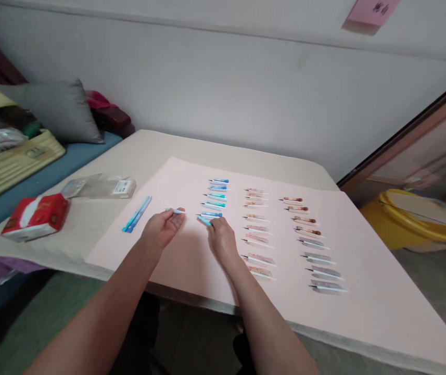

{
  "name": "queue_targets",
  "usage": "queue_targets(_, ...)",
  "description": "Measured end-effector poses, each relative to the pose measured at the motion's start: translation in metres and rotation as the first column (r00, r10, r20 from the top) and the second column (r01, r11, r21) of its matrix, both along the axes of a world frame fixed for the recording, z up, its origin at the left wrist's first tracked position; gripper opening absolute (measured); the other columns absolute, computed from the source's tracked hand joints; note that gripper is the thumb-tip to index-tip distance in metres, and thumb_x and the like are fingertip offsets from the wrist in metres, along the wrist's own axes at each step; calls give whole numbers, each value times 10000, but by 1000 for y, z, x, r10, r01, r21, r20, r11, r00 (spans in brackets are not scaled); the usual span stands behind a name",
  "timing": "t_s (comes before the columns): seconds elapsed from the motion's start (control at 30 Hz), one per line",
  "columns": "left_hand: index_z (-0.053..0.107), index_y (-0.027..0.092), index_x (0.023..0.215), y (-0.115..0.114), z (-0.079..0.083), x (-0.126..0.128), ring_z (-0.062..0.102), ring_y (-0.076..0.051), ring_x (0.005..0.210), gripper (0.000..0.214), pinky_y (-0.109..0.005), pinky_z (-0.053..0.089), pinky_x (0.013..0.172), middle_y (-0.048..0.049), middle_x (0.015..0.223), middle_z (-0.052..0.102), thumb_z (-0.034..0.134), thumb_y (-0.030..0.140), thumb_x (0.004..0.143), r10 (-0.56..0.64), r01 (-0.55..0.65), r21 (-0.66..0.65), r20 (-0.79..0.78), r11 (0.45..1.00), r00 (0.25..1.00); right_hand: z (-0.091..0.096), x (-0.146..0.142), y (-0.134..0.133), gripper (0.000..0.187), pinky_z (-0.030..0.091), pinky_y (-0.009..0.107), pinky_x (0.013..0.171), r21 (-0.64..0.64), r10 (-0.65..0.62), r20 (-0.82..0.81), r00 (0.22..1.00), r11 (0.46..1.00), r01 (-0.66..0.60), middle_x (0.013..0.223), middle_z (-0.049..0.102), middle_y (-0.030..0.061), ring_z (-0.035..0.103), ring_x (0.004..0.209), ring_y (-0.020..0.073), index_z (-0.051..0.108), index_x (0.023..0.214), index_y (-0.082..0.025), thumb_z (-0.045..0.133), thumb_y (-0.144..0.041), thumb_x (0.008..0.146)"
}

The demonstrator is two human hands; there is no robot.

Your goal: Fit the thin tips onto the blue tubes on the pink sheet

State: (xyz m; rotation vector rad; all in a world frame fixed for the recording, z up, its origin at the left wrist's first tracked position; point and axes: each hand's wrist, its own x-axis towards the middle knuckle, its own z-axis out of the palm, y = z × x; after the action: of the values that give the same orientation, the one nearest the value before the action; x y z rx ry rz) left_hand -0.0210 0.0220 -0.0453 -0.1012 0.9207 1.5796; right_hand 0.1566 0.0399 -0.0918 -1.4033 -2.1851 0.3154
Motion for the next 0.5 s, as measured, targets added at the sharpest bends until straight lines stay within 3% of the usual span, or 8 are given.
queue_targets(0.1,470,126,786,0,-1,4,655,-164,708,111,-280,563,616,-110,783,628,457,20,815,-4,6,24,-60,1000,998,21,7,-12,146,398,258,721,68,55,-115,992,997,-47,878,565,58,541,825,172,601,911,-175,458,-176,879)
queue_targets(0.2,469,131,774,-1,-1,10,655,-167,709,104,-294,562,628,-103,772,626,463,36,815,-16,21,39,-132,999,991,35,12,-27,153,396,262,715,81,69,-109,992,995,-61,856,553,56,535,826,178,598,887,-184,445,-180,888)
queue_targets(0.5,456,148,745,-5,-2,23,645,-165,692,105,-310,551,657,-86,717,615,483,79,819,-45,62,69,-220,996,974,41,16,-39,139,390,254,687,69,29,-45,999,997,-26,848,538,51,531,806,175,587,846,-196,458,-148,869)
